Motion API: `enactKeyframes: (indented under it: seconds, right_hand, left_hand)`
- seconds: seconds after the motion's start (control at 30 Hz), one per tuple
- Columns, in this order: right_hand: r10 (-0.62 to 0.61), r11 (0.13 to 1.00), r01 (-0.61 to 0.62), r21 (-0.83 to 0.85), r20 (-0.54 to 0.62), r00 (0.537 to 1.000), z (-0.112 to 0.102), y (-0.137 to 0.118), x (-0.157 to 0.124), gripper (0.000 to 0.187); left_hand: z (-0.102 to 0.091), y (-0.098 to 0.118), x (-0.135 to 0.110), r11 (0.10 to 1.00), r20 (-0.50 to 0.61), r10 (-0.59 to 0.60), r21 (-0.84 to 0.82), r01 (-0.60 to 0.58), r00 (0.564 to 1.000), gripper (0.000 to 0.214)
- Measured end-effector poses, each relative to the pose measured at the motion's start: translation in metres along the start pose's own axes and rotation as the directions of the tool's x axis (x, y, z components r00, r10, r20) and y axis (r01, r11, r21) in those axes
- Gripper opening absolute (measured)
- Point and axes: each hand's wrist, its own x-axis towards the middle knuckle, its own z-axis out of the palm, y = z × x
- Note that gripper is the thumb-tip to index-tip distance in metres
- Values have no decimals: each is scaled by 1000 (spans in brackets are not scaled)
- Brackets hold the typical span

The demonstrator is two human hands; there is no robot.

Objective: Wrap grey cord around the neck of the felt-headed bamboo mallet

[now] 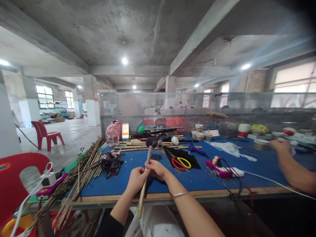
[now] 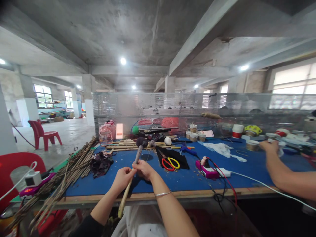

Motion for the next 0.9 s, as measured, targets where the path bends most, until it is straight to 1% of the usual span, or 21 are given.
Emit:
enactKeyframes:
  seconds: [0.1, 0.17, 0.2, 0.23, 0.33, 0.4, 0.47, 0.6, 0.67, 0.7, 0.73, 0.83, 0.9]
  right_hand:
    - [13, 1000, -13, 9, 34, 999, 1, -1, -1, 35]
    - [18, 1000, -18, 0, 62, 998, 2, -1, -2, 35]
    - [20, 1000, -19, -3, 70, 997, 2, -1, -2, 35]
    - [20, 1000, -20, -6, 69, 997, 2, -1, -1, 36]
    - [6, 1000, -5, -13, 14, 1000, 1, 0, 0, 37]
    - [-5, 1000, 4, -21, -17, 1000, 0, 0, 1, 37]
    - [-12, 1000, 12, -19, -25, 1000, 0, 0, 0, 37]
    - [-8, 1000, 8, 21, 20, 1000, 3, -5, -4, 35]
    - [2, 999, -4, 31, 43, 999, 4, -7, -5, 35]
    - [8, 999, -9, 31, 46, 999, 4, -7, -6, 35]
    - [11, 1000, -12, 26, 40, 999, 4, -7, -6, 35]
    - [-6, 1000, 6, 4, -10, 1000, 3, -5, -4, 37]
    - [-20, 1000, 20, -6, -35, 999, 2, -4, -2, 39]
  left_hand:
    - [-1, 0, -2, 987, 136, -42, -147, 62, 990, 44]
    - [-1, 1, -3, 969, 201, -67, -221, 112, 977, 44]
    - [-1, 2, -3, 965, 206, -72, -231, 120, 976, 43]
    - [-1, 2, -3, 969, 185, -70, -221, 111, 980, 42]
    - [-1, 3, -1, 995, 31, -30, -96, 32, 999, 40]
    - [-1, 2, 0, 1000, -33, -11, -24, 10, 999, 39]
    - [-2, 1, 1, 999, -16, -28, -31, 27, 999, 40]
    - [-2, 0, -1, 969, 126, -78, -224, 105, 989, 41]
    - [-1, 1, -3, 950, 172, -89, -281, 136, 981, 41]
    - [-1, 2, -3, 955, 167, -85, -268, 128, 982, 41]
    - [0, 3, -4, 968, 136, -74, -229, 104, 988, 40]
    - [0, 6, -4, 999, -28, -14, -48, 13, 1000, 34]
    - [0, 6, -3, 999, -94, 18, 29, -16, 995, 32]
